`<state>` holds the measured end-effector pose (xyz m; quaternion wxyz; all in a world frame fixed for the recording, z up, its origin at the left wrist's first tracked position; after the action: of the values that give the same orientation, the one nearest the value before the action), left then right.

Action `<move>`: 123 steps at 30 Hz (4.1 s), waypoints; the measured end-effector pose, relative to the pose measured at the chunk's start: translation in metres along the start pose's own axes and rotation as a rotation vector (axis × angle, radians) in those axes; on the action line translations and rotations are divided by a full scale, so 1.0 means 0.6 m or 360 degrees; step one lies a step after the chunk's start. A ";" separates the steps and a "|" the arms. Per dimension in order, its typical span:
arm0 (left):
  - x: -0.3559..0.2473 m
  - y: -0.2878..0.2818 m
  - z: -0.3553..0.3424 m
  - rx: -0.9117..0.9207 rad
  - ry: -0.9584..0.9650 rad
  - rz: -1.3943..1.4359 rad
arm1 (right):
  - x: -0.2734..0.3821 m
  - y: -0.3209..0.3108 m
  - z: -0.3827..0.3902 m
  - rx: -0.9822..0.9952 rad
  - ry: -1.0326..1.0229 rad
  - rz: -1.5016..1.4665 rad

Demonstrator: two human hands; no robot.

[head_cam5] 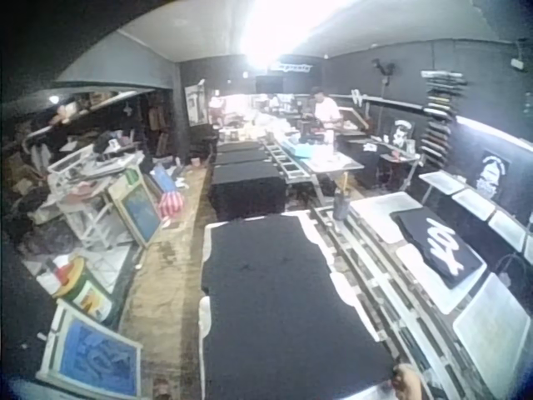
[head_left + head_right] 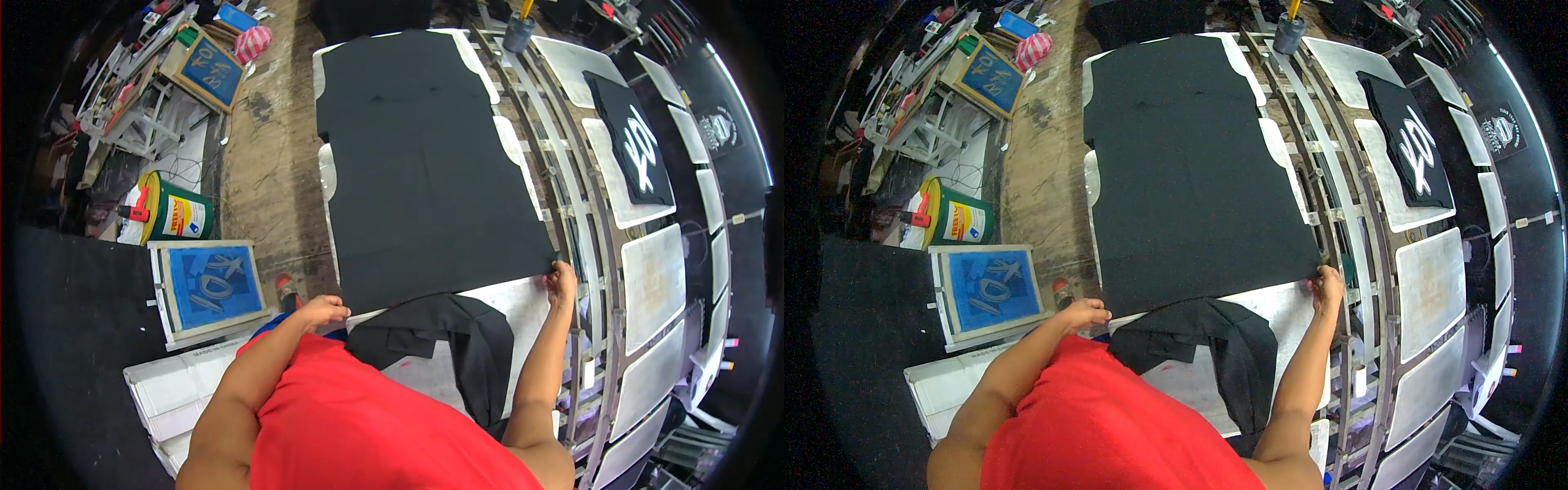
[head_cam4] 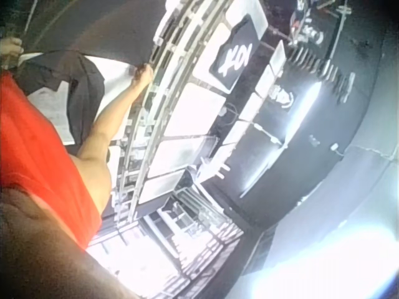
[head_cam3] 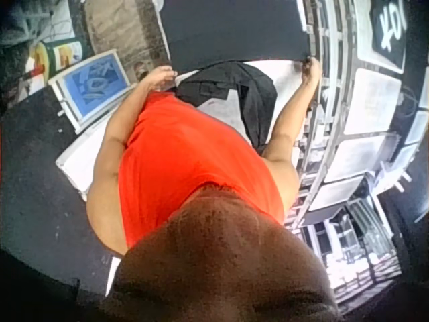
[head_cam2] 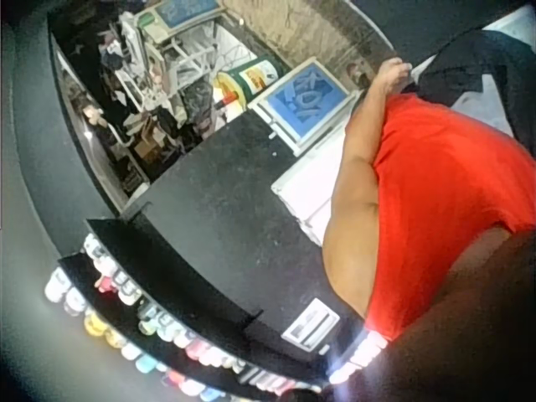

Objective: Positioning and smoothing black t-shirts onto platens for screen printing.

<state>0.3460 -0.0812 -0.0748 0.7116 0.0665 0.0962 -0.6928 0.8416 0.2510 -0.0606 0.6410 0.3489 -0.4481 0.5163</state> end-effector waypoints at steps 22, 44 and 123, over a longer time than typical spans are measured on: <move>0.004 -0.004 0.023 0.0061 -0.0111 -0.0438 | -0.029 -0.037 0.028 -0.0026 0.0055 -0.0096; 0.001 0.013 0.048 0.0154 -0.0183 -0.0624 | -0.030 -0.054 0.068 -0.0077 0.0062 -0.0110; 0.020 0.045 0.063 0.0291 -0.0184 -0.1149 | -0.069 -0.124 0.115 -0.0204 0.0069 -0.0127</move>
<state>0.3751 -0.1005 -0.0421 0.4169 0.0524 0.0109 -0.9074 0.8968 0.1569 -0.0738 0.6916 0.3133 -0.4521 0.4681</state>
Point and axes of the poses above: each hand's wrist, its own z-axis away from the middle knuckle, its own y-axis out of the palm, x = y × z, the point moved 1 cm from there along -z, towards the middle knuckle, and after that the axes turned 13 degrees about -y, right-handed, at the moved point
